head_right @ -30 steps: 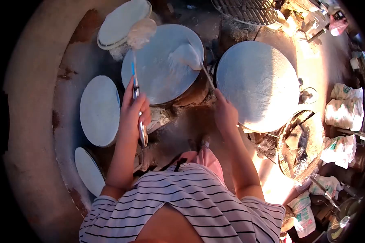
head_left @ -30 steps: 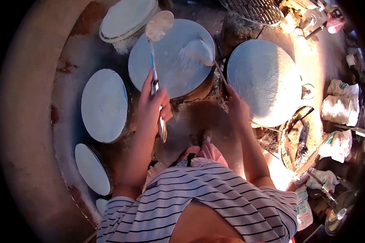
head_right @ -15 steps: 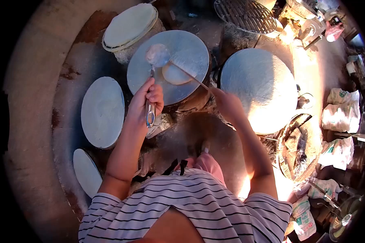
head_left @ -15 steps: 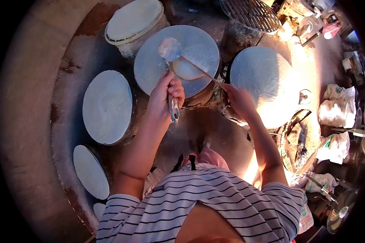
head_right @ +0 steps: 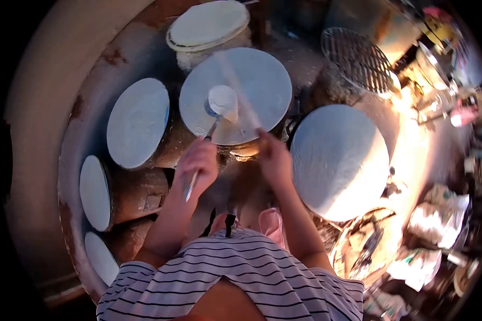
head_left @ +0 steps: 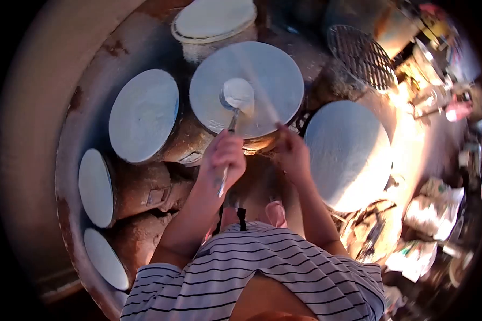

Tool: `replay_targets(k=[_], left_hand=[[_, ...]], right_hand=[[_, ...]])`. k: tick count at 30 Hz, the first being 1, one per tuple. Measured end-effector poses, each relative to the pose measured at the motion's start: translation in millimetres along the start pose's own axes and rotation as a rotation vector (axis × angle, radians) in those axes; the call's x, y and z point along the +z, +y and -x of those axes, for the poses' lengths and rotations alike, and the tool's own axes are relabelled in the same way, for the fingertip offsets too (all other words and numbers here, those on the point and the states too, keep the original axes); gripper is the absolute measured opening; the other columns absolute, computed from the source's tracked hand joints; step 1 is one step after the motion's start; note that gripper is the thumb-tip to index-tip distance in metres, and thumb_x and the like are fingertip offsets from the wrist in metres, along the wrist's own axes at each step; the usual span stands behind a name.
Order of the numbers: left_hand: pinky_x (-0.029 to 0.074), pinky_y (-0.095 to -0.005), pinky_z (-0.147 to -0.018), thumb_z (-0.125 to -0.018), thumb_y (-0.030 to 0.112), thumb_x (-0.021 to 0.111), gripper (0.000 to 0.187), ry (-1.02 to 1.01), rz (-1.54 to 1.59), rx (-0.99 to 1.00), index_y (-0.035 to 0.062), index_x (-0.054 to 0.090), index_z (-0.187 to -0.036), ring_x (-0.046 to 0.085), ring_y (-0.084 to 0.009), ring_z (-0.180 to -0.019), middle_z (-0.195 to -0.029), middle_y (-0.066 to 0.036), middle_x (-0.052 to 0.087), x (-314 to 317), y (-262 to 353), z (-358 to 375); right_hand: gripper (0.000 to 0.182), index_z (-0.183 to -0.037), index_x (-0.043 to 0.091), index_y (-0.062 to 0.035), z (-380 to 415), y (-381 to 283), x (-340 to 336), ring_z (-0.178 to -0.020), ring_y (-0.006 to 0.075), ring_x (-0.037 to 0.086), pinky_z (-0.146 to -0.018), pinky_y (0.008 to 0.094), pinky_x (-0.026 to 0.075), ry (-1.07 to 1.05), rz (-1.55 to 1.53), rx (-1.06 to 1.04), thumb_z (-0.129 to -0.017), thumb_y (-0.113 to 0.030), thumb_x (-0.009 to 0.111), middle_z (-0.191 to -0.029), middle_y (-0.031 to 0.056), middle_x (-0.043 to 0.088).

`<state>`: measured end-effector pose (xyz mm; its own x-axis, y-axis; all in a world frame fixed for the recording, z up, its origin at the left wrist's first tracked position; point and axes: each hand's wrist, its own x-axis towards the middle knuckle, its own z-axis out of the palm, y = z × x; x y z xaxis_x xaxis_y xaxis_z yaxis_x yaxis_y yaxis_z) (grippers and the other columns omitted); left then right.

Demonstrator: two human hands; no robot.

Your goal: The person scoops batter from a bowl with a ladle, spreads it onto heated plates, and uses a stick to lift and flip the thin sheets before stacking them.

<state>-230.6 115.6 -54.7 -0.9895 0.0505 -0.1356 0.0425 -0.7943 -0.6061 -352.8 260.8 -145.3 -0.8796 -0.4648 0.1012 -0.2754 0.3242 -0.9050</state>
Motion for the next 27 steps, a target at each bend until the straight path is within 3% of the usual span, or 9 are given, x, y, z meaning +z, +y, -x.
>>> replay_targets(k=[4,6,10,11,12,14,17,22,27], left_hand=[[0.04,-0.0202,-0.034,-0.097,0.027,0.044,0.038,-0.199,-0.114,0.138,0.0073,0.04,-0.065,0.041,-0.0073,-0.037,-0.059,0.001,0.039,10,-42,34],[0.036,-0.0179,-0.031,-0.098,0.026,0.041,0.038,-0.323,-0.069,0.151,0.0077,0.04,-0.064,0.039,-0.0055,-0.036,-0.059,0.001,0.039,7,-38,35],[0.032,-0.0179,-0.033,-0.097,0.025,0.045,0.035,-0.419,-0.049,0.264,0.0099,0.042,-0.065,0.037,-0.0044,-0.037,-0.056,0.004,0.04,-7,-43,73],[0.032,-0.018,-0.034,-0.097,0.028,0.045,0.037,-0.384,-0.054,0.302,0.0108,0.04,-0.064,0.034,-0.0047,-0.036,-0.057,0.004,0.041,-14,-46,94],[0.032,-0.0181,-0.033,-0.097,0.03,0.046,0.039,-0.452,-0.028,0.318,0.0113,0.039,-0.063,0.033,-0.0049,-0.036,-0.057,0.003,0.041,-24,-57,116],[0.033,-0.0187,-0.032,-0.096,0.031,0.047,0.04,-0.592,-0.048,0.324,0.0112,0.038,-0.063,0.033,-0.0053,-0.036,-0.055,0.004,0.038,-47,-71,168],[0.033,-0.0199,-0.029,-0.096,0.032,0.047,0.044,-0.681,0.046,0.533,0.0109,0.035,-0.06,0.034,-0.0068,-0.036,-0.052,0.003,0.032,-65,-114,266],[0.036,-0.0189,-0.031,-0.097,0.031,0.045,0.042,-0.796,-0.079,1.029,0.0114,0.035,-0.061,0.036,-0.0054,-0.036,-0.053,0.004,0.034,-105,-170,444],[0.035,-0.019,-0.035,-0.098,0.028,0.041,0.037,-0.813,-0.224,1.35,0.0115,0.036,-0.066,0.036,-0.0045,-0.036,-0.049,0.005,0.034,-155,-174,605]], right_hand=[[0.033,-0.12,0.06,-0.0091,-14,23,-38,-0.071,0.03,0.062,-0.066,0.0366,0.048,-0.336,-0.045,0.243,-0.088,-0.016,0.057,-0.084,0.0186,0.064],[0.038,-0.12,0.059,-0.0084,6,38,-23,-0.072,0.0297,0.061,-0.067,0.0341,0.048,-0.341,0.073,-0.169,-0.083,-0.012,0.06,-0.084,0.0194,0.063],[0.026,-0.111,0.057,-0.0005,-10,91,-38,-0.06,0.0118,0.057,-0.054,0.0255,0.045,-0.584,0.218,0.058,-0.085,-0.006,0.057,-0.078,0.0082,0.064],[0.03,-0.114,0.055,0.0013,-9,65,-48,-0.055,0.0139,0.056,-0.055,0.0252,0.048,-0.542,-0.444,-0.001,-0.086,-0.007,0.058,-0.072,0.0054,0.061],[0.03,-0.114,0.055,0.0022,-1,32,-52,-0.057,0.0138,0.056,-0.056,0.0255,0.051,-0.443,-0.221,0.088,-0.086,-0.007,0.058,-0.069,0.0031,0.057],[0.034,-0.118,0.055,-0.0006,6,126,-40,-0.052,0.0103,0.052,-0.05,0.024,0.048,-0.492,-0.201,-0.25,-0.084,-0.006,0.058,-0.068,0.0007,0.055],[0.038,-0.117,0.057,-0.0028,90,94,18,-0.075,0.0122,0.058,-0.064,0.025,0.048,-0.868,0.064,-0.102,-0.079,0.001,0.057,-0.098,0.0074,0.063],[0.045,-0.123,0.052,-0.007,283,-41,157,-0.072,0.0088,0.053,-0.067,0.0239,0.045,-1.443,-0.216,-0.292,-0.079,0.002,0.059,-0.082,0.0016,0.057],[0.037,-0.119,0.054,-0.0068,441,-101,250,-0.069,0.0115,0.055,-0.066,0.0253,0.047,-1.628,-0.439,-0.48,-0.083,0.002,0.056,-0.083,0.0025,0.059]])
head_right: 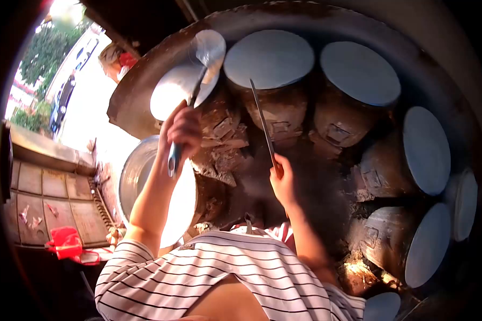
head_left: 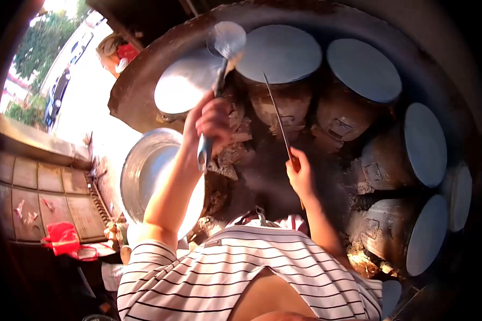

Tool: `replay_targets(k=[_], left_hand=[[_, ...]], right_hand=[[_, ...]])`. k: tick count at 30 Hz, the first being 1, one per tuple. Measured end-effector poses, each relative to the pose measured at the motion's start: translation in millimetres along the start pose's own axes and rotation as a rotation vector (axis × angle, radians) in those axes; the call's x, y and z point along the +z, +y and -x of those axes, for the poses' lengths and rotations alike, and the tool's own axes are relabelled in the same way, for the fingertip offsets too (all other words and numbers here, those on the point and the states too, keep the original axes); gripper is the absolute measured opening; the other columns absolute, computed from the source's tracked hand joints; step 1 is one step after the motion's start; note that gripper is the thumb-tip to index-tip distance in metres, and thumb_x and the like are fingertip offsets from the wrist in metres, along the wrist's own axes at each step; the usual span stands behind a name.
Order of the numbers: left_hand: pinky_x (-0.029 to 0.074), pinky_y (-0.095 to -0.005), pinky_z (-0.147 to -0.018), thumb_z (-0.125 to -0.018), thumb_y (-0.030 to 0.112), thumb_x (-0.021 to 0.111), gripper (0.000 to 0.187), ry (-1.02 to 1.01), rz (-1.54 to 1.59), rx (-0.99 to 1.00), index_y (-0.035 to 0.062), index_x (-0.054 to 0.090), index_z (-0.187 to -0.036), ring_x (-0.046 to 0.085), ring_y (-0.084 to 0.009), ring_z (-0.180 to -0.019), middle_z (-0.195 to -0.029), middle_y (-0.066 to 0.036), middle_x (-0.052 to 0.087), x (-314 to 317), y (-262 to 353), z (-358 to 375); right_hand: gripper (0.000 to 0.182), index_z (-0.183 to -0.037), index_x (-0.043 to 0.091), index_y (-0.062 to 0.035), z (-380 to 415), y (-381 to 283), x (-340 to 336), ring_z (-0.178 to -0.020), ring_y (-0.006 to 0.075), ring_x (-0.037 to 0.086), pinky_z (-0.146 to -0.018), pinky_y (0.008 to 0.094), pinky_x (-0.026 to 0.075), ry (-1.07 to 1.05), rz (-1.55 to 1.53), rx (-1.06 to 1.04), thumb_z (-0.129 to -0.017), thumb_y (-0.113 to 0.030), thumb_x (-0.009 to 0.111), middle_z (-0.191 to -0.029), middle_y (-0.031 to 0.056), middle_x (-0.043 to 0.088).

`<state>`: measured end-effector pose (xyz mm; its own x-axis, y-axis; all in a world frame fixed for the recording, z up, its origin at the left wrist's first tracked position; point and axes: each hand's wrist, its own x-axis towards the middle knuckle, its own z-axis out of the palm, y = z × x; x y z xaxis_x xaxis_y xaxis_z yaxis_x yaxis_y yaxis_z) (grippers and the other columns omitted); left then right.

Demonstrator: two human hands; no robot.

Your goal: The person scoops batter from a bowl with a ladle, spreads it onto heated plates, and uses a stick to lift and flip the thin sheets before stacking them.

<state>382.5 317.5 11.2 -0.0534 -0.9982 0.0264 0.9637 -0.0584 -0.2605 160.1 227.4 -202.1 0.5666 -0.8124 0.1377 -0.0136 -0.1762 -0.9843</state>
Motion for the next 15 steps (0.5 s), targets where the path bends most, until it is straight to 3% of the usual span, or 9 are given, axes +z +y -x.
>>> replay_targets(k=[1,3,5,7,11,12,13,15], left_hand=[[0.037,-0.0199,-0.036,-0.099,0.026,0.041,0.035,0.001,-0.019,0.04,0.0109,0.036,-0.068,0.037,-0.0054,-0.036,-0.05,0.005,0.034,2,35,-1],[0.039,-0.0209,-0.038,-0.099,0.025,0.041,0.034,0.007,-0.072,0.065,0.0109,0.036,-0.068,0.037,-0.0061,-0.037,-0.05,0.005,0.034,-1,103,-10],[0.034,-0.0181,-0.036,-0.097,0.027,0.043,0.036,0.064,-0.063,0.129,0.0112,0.036,-0.066,0.034,-0.0046,-0.037,-0.048,0.005,0.033,-14,164,-24],[0.034,-0.0178,-0.036,-0.097,0.026,0.044,0.035,0.102,-0.087,0.156,0.0112,0.037,-0.066,0.034,-0.0045,-0.037,-0.049,0.006,0.032,-33,211,-39],[0.031,-0.0185,-0.036,-0.096,0.027,0.047,0.036,0.264,-0.128,0.23,0.0131,0.036,-0.065,0.03,-0.0056,-0.037,-0.049,0.006,0.028,-65,272,-59],[0.028,-0.0191,-0.036,-0.096,0.027,0.048,0.037,0.238,-0.045,0.134,0.0147,0.033,-0.064,0.029,-0.0056,-0.038,-0.051,0.006,0.029,-76,286,-57],[0.026,-0.0195,-0.035,-0.097,0.024,0.046,0.025,0.344,-0.059,0.134,0.0129,0.045,-0.074,0.027,-0.0051,-0.04,-0.055,0.006,0.029,-78,294,-56],[0.023,-0.0198,-0.035,-0.098,0.02,0.044,0.009,0.438,-0.354,0.282,0.022,0.054,-0.099,0.025,-0.0049,-0.041,-0.057,0.006,0.028,-76,302,-60]], right_hand=[[0.035,-0.117,0.054,-0.0068,-25,10,28,-0.069,0.0127,0.056,-0.066,0.0262,0.048,-0.024,-0.017,-0.005,-0.084,0.002,0.055,-0.083,0.0034,0.06],[0.033,-0.116,0.054,-0.0057,-78,-31,74,-0.071,0.0161,0.058,-0.065,0.0281,0.049,-0.113,-0.205,0.369,-0.084,0.003,0.053,-0.086,0.0068,0.06],[0.037,-0.119,0.052,-0.0042,-127,-12,123,-0.07,0.0205,0.06,-0.065,0.0304,0.049,-0.11,-0.07,0.175,-0.083,0.003,0.052,-0.091,0.0107,0.061],[0.036,-0.118,0.053,-0.0018,-169,11,161,-0.067,0.0131,0.057,-0.055,0.0264,0.051,-0.093,0.071,0.05,-0.083,0.006,0.049,-0.094,0.0063,0.059],[0.038,-0.114,0.055,-0.0005,-217,42,215,-0.07,0.0132,0.058,-0.06,0.0263,0.049,-0.13,0.029,0.052,-0.077,0.009,0.051,-0.092,0.0085,0.06],[0.037,-0.109,0.059,-0.0012,-224,69,232,-0.09,0.032,0.058,-0.077,0.0391,0.047,-0.09,0.004,0.102,-0.073,0.003,0.056,-0.1,0.0193,0.059],[0.037,-0.108,0.058,-0.0025,-225,60,237,-0.094,0.0358,0.055,-0.081,0.0412,0.046,-0.03,0.056,-0.003,-0.072,0.004,0.056,-0.102,0.0192,0.056],[0.041,-0.11,0.056,-0.0036,-238,42,244,-0.098,0.036,0.053,-0.085,0.0414,0.044,-0.072,0.093,0.094,-0.07,0.006,0.056,-0.104,0.0189,0.054]])
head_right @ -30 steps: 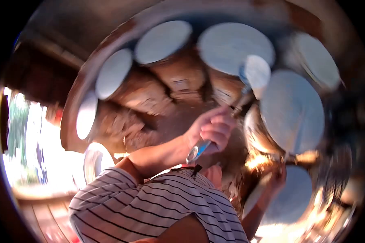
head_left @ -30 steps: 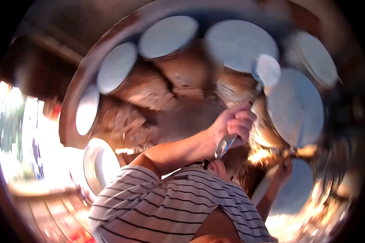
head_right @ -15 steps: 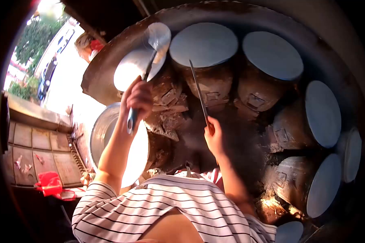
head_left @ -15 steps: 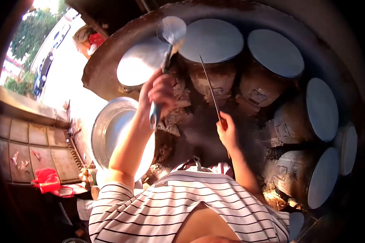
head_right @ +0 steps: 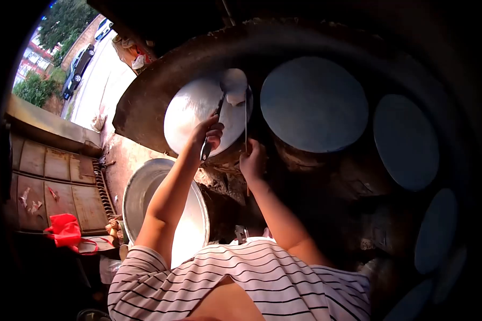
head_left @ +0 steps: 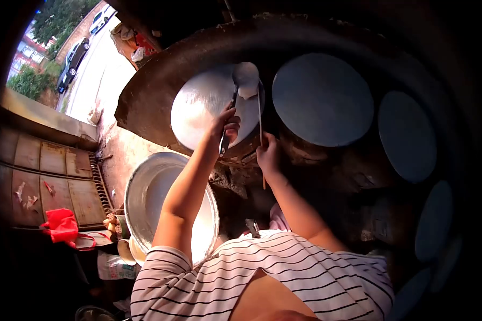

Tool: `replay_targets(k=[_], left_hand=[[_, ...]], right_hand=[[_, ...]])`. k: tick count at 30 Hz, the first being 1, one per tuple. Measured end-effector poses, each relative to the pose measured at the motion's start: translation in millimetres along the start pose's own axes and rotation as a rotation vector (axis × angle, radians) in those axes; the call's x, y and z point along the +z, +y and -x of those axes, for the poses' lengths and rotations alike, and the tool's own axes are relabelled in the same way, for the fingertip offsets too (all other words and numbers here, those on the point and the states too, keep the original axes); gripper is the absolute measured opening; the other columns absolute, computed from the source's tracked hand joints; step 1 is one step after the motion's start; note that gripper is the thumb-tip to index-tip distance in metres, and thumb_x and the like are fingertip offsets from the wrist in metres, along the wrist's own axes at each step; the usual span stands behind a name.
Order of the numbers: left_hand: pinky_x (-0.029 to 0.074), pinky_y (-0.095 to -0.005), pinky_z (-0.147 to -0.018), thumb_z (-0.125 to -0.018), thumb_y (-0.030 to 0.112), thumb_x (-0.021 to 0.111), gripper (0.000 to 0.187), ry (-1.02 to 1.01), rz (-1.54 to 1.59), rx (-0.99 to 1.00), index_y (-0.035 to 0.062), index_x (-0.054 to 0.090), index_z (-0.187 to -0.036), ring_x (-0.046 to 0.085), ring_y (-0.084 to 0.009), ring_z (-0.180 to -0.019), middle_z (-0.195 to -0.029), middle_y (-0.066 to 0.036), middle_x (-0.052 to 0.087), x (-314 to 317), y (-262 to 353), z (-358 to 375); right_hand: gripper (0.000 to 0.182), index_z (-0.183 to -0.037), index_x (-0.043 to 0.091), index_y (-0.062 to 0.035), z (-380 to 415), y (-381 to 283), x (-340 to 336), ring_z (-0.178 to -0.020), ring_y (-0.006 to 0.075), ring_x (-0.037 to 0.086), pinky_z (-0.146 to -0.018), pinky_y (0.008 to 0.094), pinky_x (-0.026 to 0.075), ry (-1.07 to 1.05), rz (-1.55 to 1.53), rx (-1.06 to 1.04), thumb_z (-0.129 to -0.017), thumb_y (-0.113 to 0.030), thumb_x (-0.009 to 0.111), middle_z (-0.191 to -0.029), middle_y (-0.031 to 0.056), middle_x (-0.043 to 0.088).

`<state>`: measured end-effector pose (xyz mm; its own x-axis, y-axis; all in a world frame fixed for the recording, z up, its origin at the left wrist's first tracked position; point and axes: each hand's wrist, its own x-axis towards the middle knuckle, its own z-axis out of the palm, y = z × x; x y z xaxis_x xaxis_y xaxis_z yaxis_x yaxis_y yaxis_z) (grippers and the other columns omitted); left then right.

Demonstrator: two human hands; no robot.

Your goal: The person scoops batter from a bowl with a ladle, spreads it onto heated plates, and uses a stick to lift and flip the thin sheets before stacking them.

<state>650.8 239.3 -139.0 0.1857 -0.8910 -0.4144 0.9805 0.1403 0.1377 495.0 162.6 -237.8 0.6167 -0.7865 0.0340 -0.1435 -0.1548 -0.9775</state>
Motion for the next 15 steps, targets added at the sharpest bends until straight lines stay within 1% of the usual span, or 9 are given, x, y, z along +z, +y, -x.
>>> replay_targets(k=[1,4,5,7,8,9,11,14,15], left_hand=[[0.021,-0.0197,-0.035,-0.098,0.018,0.044,0.032,0.089,-0.039,0.017,0.0374,0.045,-0.123,0.024,-0.0052,-0.042,-0.057,0.006,0.026,0,6,-4],[0.021,-0.0195,-0.035,-0.097,0.017,0.045,0.04,0.204,-0.329,0.164,0.0377,0.039,-0.13,0.025,-0.0055,-0.042,-0.057,0.005,0.027,1,20,-19],[0.023,-0.0199,-0.036,-0.097,0.016,0.045,0.048,0.212,-0.363,0.173,0.0395,0.032,-0.137,0.026,-0.0055,-0.042,-0.058,0.005,0.027,2,24,-20],[0.024,-0.0204,-0.037,-0.097,0.016,0.045,0.05,0.24,-0.446,0.216,0.0387,0.029,-0.139,0.026,-0.0053,-0.043,-0.058,0.005,0.028,-6,38,-26],[0.024,-0.0206,-0.038,-0.097,0.016,0.045,0.052,0.251,-0.487,0.234,0.0382,0.028,-0.14,0.027,-0.0052,-0.043,-0.058,0.005,0.028,-10,42,-26],[0.025,-0.0212,-0.039,-0.096,0.015,0.046,0.056,0.279,-0.516,0.261,0.035,0.023,-0.144,0.027,-0.0052,-0.043,-0.059,0.006,0.029,-8,46,-25],[0.025,-0.0212,-0.039,-0.096,0.015,0.047,0.058,0.259,-0.574,0.272,0.0329,0.022,-0.145,0.027,-0.0051,-0.043,-0.059,0.006,0.029,-8,56,-27],[0.025,-0.0211,-0.039,-0.095,0.014,0.047,0.059,0.299,-0.653,0.288,0.0312,0.021,-0.145,0.027,-0.0051,-0.043,-0.058,0.006,0.028,-13,67,-17],[0.025,-0.021,-0.039,-0.095,0.014,0.048,0.059,0.31,-0.674,0.294,0.0309,0.021,-0.145,0.027,-0.0051,-0.043,-0.058,0.006,0.028,-13,69,-17]], right_hand=[[0.043,-0.111,0.055,-0.0036,-6,3,8,-0.099,0.0361,0.052,-0.086,0.0417,0.044,0.039,0.023,-0.03,-0.069,0.006,0.056,-0.106,0.0186,0.053],[0.047,-0.115,0.052,-0.0027,-33,-5,16,-0.103,0.0365,0.05,-0.091,0.0425,0.042,0.08,0.141,-0.156,-0.069,0.007,0.057,-0.109,0.0186,0.05],[0.048,-0.115,0.052,-0.0022,-34,-13,10,-0.103,0.0368,0.05,-0.091,0.0425,0.041,0.074,0.189,-0.196,-0.069,0.007,0.057,-0.11,0.0187,0.05],[0.048,-0.117,0.051,-0.0005,-37,-8,11,-0.104,0.0382,0.048,-0.094,0.042,0.04,0.051,0.249,-0.254,-0.07,0.006,0.056,-0.11,0.02,0.049],[0.049,-0.118,0.051,-0.0002,-38,-9,15,-0.105,0.038,0.048,-0.094,0.042,0.04,0.017,0.284,-0.243,-0.07,0.007,0.057,-0.111,0.0201,0.048],[0.049,-0.118,0.051,0.0,-48,-21,17,-0.106,0.0379,0.047,-0.094,0.0419,0.04,-0.007,0.318,-0.241,-0.07,0.007,0.057,-0.112,0.0201,0.047],[0.05,-0.118,0.051,0.0008,-72,-30,24,-0.106,0.0379,0.047,-0.093,0.042,0.039,-0.033,0.363,-0.26,-0.069,0.008,0.057,-0.112,0.0197,0.047],[0.05,-0.118,0.052,0.0012,-68,-33,-1,-0.103,0.0378,0.048,-0.092,0.0425,0.04,-0.026,0.519,-0.26,-0.069,0.008,0.058,-0.11,0.0188,0.048],[0.049,-0.116,0.054,0.0004,-58,-32,-9,-0.101,0.0365,0.05,-0.09,0.042,0.041,-0.003,0.569,-0.338,-0.068,0.006,0.06,-0.109,0.0175,0.05]])
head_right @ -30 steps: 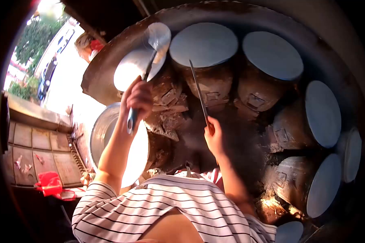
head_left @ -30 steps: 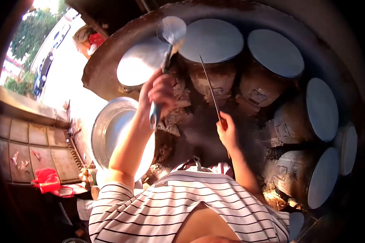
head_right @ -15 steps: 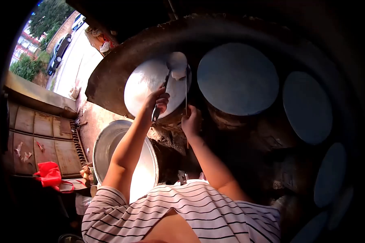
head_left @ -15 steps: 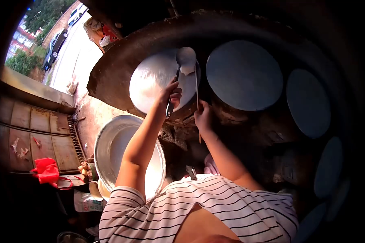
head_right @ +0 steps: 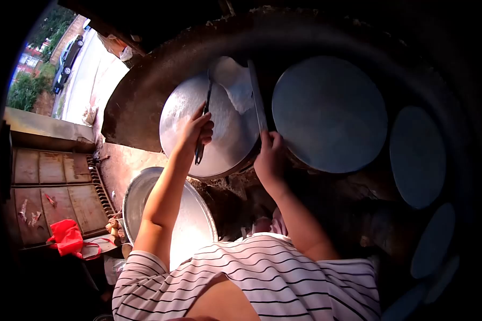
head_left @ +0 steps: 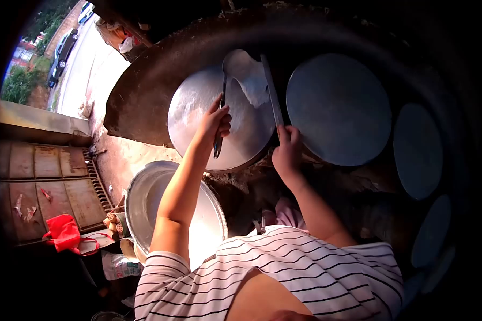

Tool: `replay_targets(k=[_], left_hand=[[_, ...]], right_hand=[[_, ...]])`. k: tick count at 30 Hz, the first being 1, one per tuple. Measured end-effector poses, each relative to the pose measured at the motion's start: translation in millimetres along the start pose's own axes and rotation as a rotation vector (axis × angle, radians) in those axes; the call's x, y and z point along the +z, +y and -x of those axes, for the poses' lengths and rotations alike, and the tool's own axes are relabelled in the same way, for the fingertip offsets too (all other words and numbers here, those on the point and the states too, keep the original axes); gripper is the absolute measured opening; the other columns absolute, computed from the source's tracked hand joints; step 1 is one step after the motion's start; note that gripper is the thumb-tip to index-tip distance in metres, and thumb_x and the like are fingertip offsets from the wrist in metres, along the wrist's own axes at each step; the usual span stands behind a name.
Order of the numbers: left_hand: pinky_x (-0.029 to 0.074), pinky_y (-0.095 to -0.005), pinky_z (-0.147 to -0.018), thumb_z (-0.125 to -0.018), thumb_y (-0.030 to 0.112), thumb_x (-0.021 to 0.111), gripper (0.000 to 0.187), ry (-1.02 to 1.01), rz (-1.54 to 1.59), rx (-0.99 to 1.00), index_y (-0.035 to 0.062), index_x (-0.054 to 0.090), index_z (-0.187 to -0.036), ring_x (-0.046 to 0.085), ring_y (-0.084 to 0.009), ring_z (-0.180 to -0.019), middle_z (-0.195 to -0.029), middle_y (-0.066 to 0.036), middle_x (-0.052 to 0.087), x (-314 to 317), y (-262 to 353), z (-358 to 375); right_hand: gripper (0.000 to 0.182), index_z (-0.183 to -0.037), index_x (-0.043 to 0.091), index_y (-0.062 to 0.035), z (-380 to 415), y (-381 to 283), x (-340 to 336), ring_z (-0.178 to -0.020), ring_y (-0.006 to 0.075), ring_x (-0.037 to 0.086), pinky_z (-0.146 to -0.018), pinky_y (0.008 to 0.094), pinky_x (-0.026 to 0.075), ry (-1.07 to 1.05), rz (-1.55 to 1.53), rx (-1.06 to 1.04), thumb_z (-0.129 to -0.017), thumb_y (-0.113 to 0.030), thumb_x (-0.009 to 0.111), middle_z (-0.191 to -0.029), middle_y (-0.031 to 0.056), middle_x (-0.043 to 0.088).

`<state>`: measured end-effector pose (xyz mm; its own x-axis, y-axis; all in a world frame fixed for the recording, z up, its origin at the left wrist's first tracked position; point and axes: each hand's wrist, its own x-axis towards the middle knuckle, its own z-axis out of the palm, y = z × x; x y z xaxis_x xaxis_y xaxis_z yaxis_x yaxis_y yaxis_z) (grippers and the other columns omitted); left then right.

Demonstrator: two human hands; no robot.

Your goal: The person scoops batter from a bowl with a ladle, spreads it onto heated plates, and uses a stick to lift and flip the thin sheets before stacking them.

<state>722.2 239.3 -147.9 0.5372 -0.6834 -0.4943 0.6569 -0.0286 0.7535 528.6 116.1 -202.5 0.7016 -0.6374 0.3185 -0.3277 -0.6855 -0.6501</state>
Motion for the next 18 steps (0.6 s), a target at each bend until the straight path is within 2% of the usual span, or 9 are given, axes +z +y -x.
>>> replay_targets(k=[4,7,8,9,11,12,14,17,18], left_hand=[[0.024,-0.0206,-0.04,-0.094,0.013,0.048,0.058,0.049,-0.083,0.027,0.0305,0.025,-0.144,0.028,-0.0051,-0.043,-0.058,0.006,0.032,-6,4,8],[0.023,-0.0196,-0.038,-0.094,0.015,0.05,0.058,0.165,-0.147,0.051,0.0324,0.025,-0.144,0.028,-0.004,-0.043,-0.056,0.007,0.028,-15,8,8],[0.024,-0.0199,-0.039,-0.093,0.015,0.052,0.06,0.139,-0.132,0.051,0.0323,0.025,-0.144,0.028,-0.0042,-0.043,-0.056,0.007,0.03,-24,10,9],[0.024,-0.0203,-0.04,-0.093,0.014,0.052,0.061,0.159,-0.178,0.057,0.0315,0.025,-0.144,0.028,-0.0046,-0.043,-0.057,0.006,0.031,-30,13,15],[0.025,-0.021,-0.04,-0.092,0.013,0.052,0.061,0.189,-0.229,0.075,0.0297,0.024,-0.145,0.029,-0.0054,-0.043,-0.058,0.006,0.034,-31,15,23],[0.025,-0.0212,-0.04,-0.092,0.013,0.051,0.061,0.183,-0.229,0.091,0.029,0.025,-0.145,0.028,-0.0053,-0.043,-0.058,0.006,0.034,-35,13,25],[0.026,-0.0218,-0.039,-0.092,0.013,0.051,0.06,0.231,-0.24,0.119,0.0293,0.026,-0.144,0.029,-0.0054,-0.042,-0.057,0.006,0.034,-38,10,25],[0.026,-0.0227,-0.038,-0.092,0.013,0.052,0.059,0.305,-0.222,0.123,0.0294,0.028,-0.143,0.03,-0.0059,-0.041,-0.056,0.005,0.035,-43,13,28],[0.027,-0.0231,-0.038,-0.091,0.013,0.054,0.058,0.29,-0.202,0.122,0.029,0.03,-0.142,0.03,-0.0061,-0.041,-0.057,0.004,0.036,-51,15,31]], right_hand=[[0.047,-0.114,0.055,-0.0018,1,-27,20,-0.1,0.035,0.05,-0.087,0.0404,0.043,-0.145,0.01,-0.014,-0.067,0.005,0.062,-0.107,0.016,0.05],[0.04,-0.111,0.057,-0.0024,-33,-30,24,-0.098,0.0336,0.051,-0.085,0.0382,0.044,-0.134,0.013,-0.029,-0.072,0.006,0.056,-0.104,0.0155,0.052],[0.038,-0.109,0.059,-0.0026,-34,-28,8,-0.094,0.0333,0.053,-0.083,0.0392,0.044,-0.131,-0.002,0.002,-0.073,0.007,0.053,-0.102,0.0149,0.053],[0.038,-0.108,0.06,-0.002,-27,-14,4,-0.09,0.0337,0.054,-0.08,0.0402,0.044,-0.041,0.014,-0.088,-0.071,0.007,0.054,-0.099,0.0146,0.054],[0.038,-0.11,0.058,-0.0023,-3,1,8,-0.096,0.0336,0.052,-0.084,0.04,0.045,-0.112,0.046,-0.099,-0.073,0.003,0.056,-0.1,0.0129,0.053],[0.037,-0.109,0.059,-0.002,-1,-14,7,-0.097,0.0332,0.053,-0.085,0.0405,0.045,-0.148,-0.007,-0.058,-0.072,0.003,0.056,-0.1,0.0127,0.053],[0.035,-0.106,0.061,-0.0014,-13,-36,22,-0.096,0.0328,0.054,-0.084,0.0411,0.046,-0.191,-0.079,-0.072,-0.072,0.004,0.055,-0.099,0.0128,0.056],[0.033,-0.102,0.062,-0.0015,-45,-24,16,-0.094,0.0333,0.054,-0.082,0.0408,0.046,-0.125,-0.041,-0.192,-0.071,0.005,0.054,-0.099,0.0126,0.057],[0.034,-0.102,0.063,-0.0019,-45,-7,14,-0.093,0.0336,0.054,-0.082,0.0406,0.046,-0.123,-0.013,-0.154,-0.07,0.006,0.053,-0.099,0.0124,0.058]])
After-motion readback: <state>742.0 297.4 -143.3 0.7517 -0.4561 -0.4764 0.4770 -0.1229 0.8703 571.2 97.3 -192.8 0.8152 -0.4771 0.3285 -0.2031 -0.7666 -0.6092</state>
